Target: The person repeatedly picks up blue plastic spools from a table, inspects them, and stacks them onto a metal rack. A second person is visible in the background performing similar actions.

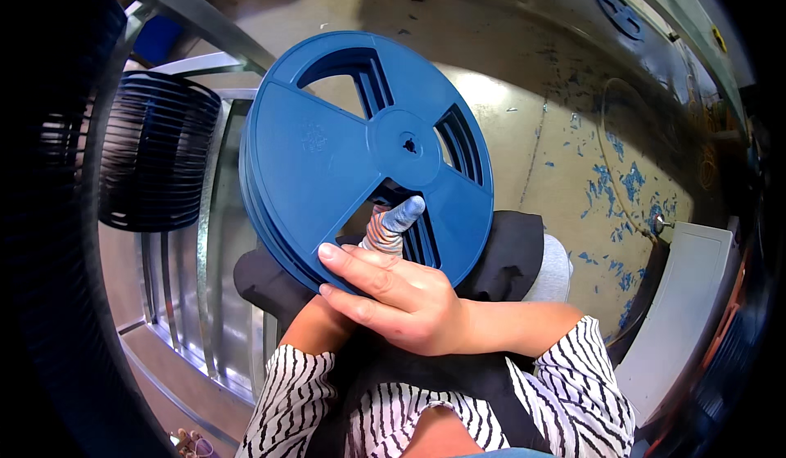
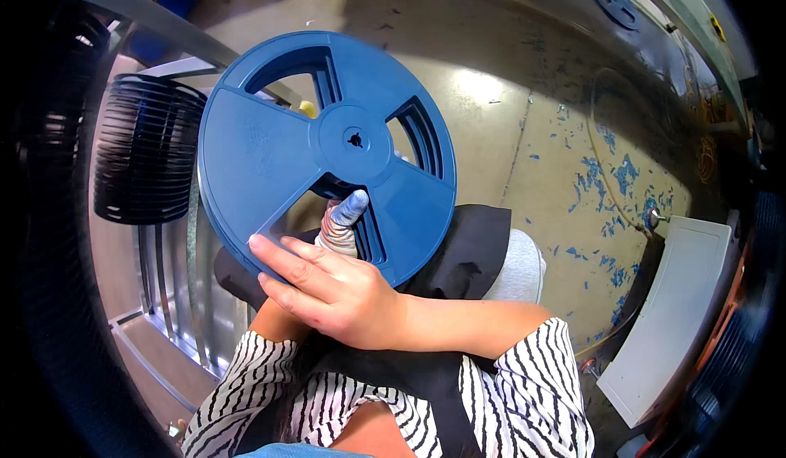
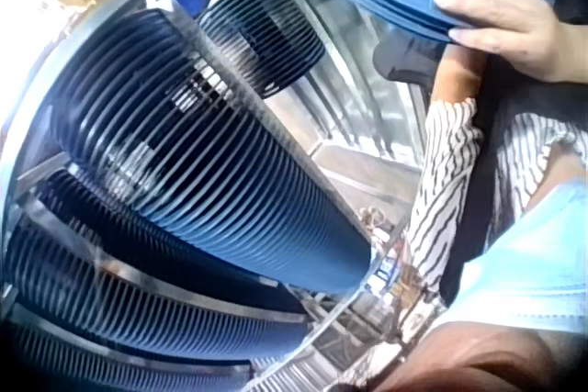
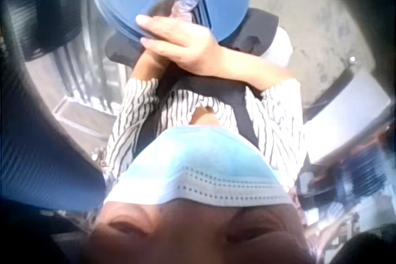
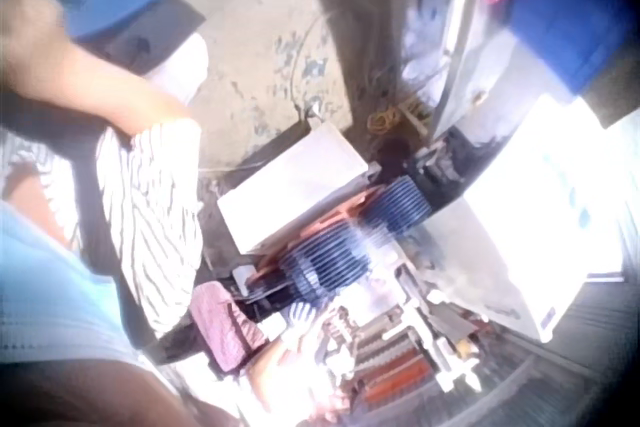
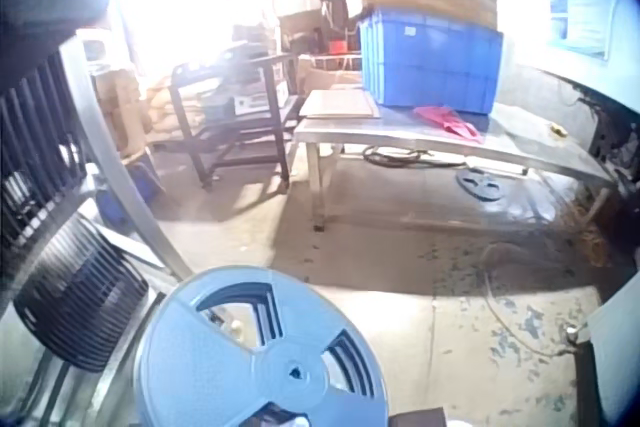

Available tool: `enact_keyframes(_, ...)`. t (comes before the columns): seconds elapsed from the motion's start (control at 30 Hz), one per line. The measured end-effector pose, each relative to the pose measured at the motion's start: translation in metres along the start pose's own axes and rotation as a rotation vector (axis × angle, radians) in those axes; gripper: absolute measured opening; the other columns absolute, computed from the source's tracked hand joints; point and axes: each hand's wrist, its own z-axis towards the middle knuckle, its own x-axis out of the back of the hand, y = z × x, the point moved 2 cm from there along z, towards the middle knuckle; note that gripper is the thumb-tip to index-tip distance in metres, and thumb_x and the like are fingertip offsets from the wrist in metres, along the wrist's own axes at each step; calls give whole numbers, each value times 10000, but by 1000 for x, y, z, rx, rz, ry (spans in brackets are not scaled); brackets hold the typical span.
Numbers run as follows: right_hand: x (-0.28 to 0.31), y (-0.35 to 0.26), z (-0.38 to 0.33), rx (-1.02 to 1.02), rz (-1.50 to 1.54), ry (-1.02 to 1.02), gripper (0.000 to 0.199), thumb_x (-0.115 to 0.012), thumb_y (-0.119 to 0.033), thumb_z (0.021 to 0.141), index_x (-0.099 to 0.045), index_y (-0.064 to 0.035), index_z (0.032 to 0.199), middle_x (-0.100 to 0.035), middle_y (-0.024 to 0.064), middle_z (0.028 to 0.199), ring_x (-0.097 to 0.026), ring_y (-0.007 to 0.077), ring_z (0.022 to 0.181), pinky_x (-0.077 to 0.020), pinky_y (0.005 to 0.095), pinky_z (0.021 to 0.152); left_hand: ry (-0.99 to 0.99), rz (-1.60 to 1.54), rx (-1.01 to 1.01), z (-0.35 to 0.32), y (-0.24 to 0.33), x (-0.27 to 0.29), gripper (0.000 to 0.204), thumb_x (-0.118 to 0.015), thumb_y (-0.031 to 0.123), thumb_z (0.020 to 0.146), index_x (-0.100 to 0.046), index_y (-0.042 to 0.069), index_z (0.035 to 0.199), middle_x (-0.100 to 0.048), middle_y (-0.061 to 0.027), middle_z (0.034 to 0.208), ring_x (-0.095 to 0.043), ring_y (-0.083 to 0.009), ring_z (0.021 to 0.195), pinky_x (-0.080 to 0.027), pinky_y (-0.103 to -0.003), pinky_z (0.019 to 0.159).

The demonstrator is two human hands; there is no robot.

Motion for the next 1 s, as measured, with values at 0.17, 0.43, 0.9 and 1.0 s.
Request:
enact_keyframes(0.17, -11, -8, 18, -127, 191, -168, 343, -650, -6, 778, -666, -26, 1121, -490, 260, 1350, -523, 375, 1231, -445, 410, 1023, -51, -191, 13, -6, 15, -11, 601, -742, 219, 805, -478, 53, 1318, -611, -151, 1159, -598, -273, 1095, -503, -433, 957)
enact_keyframes(0.43, 52, 106, 21, -360, 230, 163, 341, -573, -132, 909, -583, -34, 1235, -436, 188, 1431, -426, 318, 1326, -353, 426, 1089, -2, -395, -47, -19, 21, 14, 675, -751, 251, 793, -439, 52, 1357, -592, -175, 1190, -589, -294, 1118, -492, -447, 972)
enact_keyframes(0.9, -35, 219, -66, -673, 478, -105, 243, -589, -128, 909, -649, -50, 1132, -488, 130, 1387, -478, 262, 1273, -413, 393, 1036, 335, -146, -581, -136, 47, 97, 525, -549, 453, 932, -495, 84, 1301, -545, -105, 1226, -504, -247, 1191, -334, -419, 1118)
enact_keyframes(1.0, -27, 226, -62, -712, 499, -66, 238, -595, -132, 905, -655, -58, 1123, -496, 121, 1381, -486, 248, 1261, -417, 380, 1023, 593, 168, -697, -168, 59, 123, 483, -536, 427, 946, -506, 83, 1284, -573, -86, 1206, -515, -209, 1178, -352, -403, 1099)
